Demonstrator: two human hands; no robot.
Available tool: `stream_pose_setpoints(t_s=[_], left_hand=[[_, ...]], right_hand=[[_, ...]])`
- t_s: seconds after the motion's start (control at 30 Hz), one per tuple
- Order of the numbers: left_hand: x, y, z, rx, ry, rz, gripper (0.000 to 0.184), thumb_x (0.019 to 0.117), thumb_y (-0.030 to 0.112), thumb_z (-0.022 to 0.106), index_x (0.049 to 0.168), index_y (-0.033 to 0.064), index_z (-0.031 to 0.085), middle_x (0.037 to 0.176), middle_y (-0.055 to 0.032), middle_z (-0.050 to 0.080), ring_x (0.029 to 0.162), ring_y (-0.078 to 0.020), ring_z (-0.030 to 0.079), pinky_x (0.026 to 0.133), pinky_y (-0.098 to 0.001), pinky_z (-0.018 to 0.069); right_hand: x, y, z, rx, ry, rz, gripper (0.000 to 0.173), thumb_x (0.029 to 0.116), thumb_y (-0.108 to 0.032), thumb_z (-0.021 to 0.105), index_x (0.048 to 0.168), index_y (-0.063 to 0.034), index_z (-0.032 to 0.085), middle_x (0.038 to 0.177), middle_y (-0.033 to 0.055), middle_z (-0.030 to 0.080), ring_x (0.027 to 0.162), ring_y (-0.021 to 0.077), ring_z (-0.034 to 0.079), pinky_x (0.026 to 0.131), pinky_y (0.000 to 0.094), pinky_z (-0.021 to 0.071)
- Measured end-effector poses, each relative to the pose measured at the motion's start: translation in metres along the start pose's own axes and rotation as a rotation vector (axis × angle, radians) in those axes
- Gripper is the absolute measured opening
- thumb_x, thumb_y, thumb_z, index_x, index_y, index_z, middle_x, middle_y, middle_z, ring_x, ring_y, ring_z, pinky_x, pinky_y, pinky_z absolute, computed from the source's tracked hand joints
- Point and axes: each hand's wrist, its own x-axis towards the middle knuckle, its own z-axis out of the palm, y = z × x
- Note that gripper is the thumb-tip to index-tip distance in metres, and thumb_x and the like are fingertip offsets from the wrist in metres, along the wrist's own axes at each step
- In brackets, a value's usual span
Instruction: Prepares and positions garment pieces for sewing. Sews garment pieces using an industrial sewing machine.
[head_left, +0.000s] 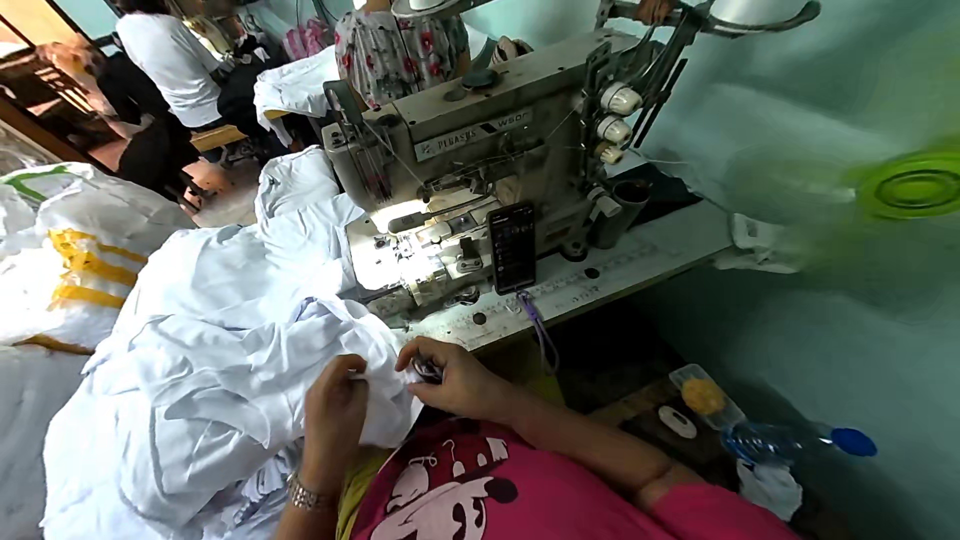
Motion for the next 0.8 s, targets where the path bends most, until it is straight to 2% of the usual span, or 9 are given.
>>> stream_pose_setpoints(t_s=[0.07,0.13,0.23,0.3,0.4,0.47,0.6,0.7,0.8], left_hand=[[0.002,-0.002,-0.024,0.227,0.225,0.237,0.019,0.0910,0.002,0.053,0.101,-0.0112,0.063,0.099,-0.0196,0.066,0.092,-0.0160,0.065,0.082,-0.0290,0.0553],[0.006,0.005,-0.041,0.326,0.386,0.345,0.017,0.0959,0.002,0.046,0.100,-0.0093,0.059,0.102,-0.0203,0.064,0.104,-0.0183,0.063,0.093,-0.0278,0.0517],[-0.006,0.007,-0.039,0.433,0.282,0.349,0.022,0.0941,0.002,0.048,0.103,-0.0070,0.066,0.107,-0.0252,0.066,0.110,-0.0297,0.063,0.098,-0.0341,0.0506],[-0.018,-0.004,-0.033,0.499,0.160,0.286,0.026,0.0917,0.003,0.052,0.109,-0.0069,0.069,0.113,-0.0285,0.066,0.108,-0.0362,0.066,0.092,-0.0404,0.0556],[-0.037,-0.025,-0.028,0.557,0.008,0.142,0.036,0.0844,-0.003,0.064,0.120,-0.0082,0.065,0.118,-0.0335,0.061,0.090,-0.0429,0.069,0.072,-0.0521,0.0589],[-0.049,-0.035,-0.023,0.530,-0.017,0.077,0.043,0.0810,-0.004,0.070,0.123,-0.0085,0.064,0.115,-0.0319,0.062,0.081,-0.0403,0.069,0.067,-0.0521,0.0591],[-0.043,-0.026,-0.022,-0.166,0.092,-0.254,0.051,0.0908,-0.001,0.056,0.139,-0.0088,0.042,0.098,-0.0041,0.071,0.083,-0.0070,0.070,0.077,-0.0261,0.0600],[-0.026,-0.010,-0.039,-0.950,0.144,-0.485,0.030,0.1053,0.013,0.040,0.133,0.0111,0.052,0.099,-0.0009,0.073,0.085,-0.0120,0.073,0.076,-0.0324,0.0639],[-0.019,-0.002,-0.055,-0.840,0.061,-0.396,0.035,0.1011,0.012,0.048,0.136,0.0121,0.053,0.111,0.0031,0.071,0.089,-0.0078,0.071,0.077,-0.0280,0.0623]], right_hand=[[-0.001,0.002,-0.002,-0.280,0.094,-0.053,0.029,0.0881,-0.002,0.065,0.117,0.0025,0.068,0.096,0.0165,0.066,0.084,0.0222,0.063,0.078,0.0344,0.0551],[-0.001,0.010,-0.005,-0.462,0.221,-0.081,0.023,0.0857,-0.002,0.068,0.108,0.0018,0.070,0.095,0.0176,0.067,0.086,0.0251,0.066,0.079,0.0350,0.0573],[0.000,0.016,-0.004,-0.467,0.302,-0.087,0.017,0.0866,-0.005,0.067,0.102,0.0013,0.071,0.095,0.0160,0.069,0.087,0.0225,0.068,0.080,0.0327,0.0579],[0.000,0.015,-0.009,-0.298,0.325,0.015,0.018,0.0892,-0.005,0.064,0.103,0.0038,0.070,0.095,0.0143,0.070,0.085,0.0170,0.068,0.078,0.0305,0.0574],[0.003,0.008,-0.025,0.354,0.348,0.291,0.010,0.0946,0.000,0.060,0.105,0.0009,0.061,0.081,0.0039,0.068,0.059,0.0052,0.060,0.052,0.0189,0.0489],[-0.001,0.011,-0.029,0.740,0.232,0.359,0.010,0.0974,0.000,0.056,0.106,-0.0057,0.058,0.075,0.0026,0.066,0.053,0.0046,0.055,0.048,0.0177,0.0438],[-0.003,0.028,-0.020,0.855,-0.125,0.347,0.007,0.1031,-0.018,0.054,0.100,-0.0166,0.060,0.070,-0.0076,0.060,0.050,-0.0021,0.046,0.047,0.0149,0.0385],[-0.003,0.037,-0.018,0.839,-0.154,0.355,0.012,0.1048,-0.022,0.053,0.097,-0.0159,0.061,0.072,-0.0073,0.061,0.053,-0.0018,0.050,0.049,0.0150,0.0411],[-0.002,0.027,-0.021,0.794,-0.136,0.334,0.013,0.1052,-0.019,0.051,0.101,-0.0151,0.062,0.076,-0.0069,0.065,0.056,-0.0018,0.053,0.050,0.0145,0.0436]])
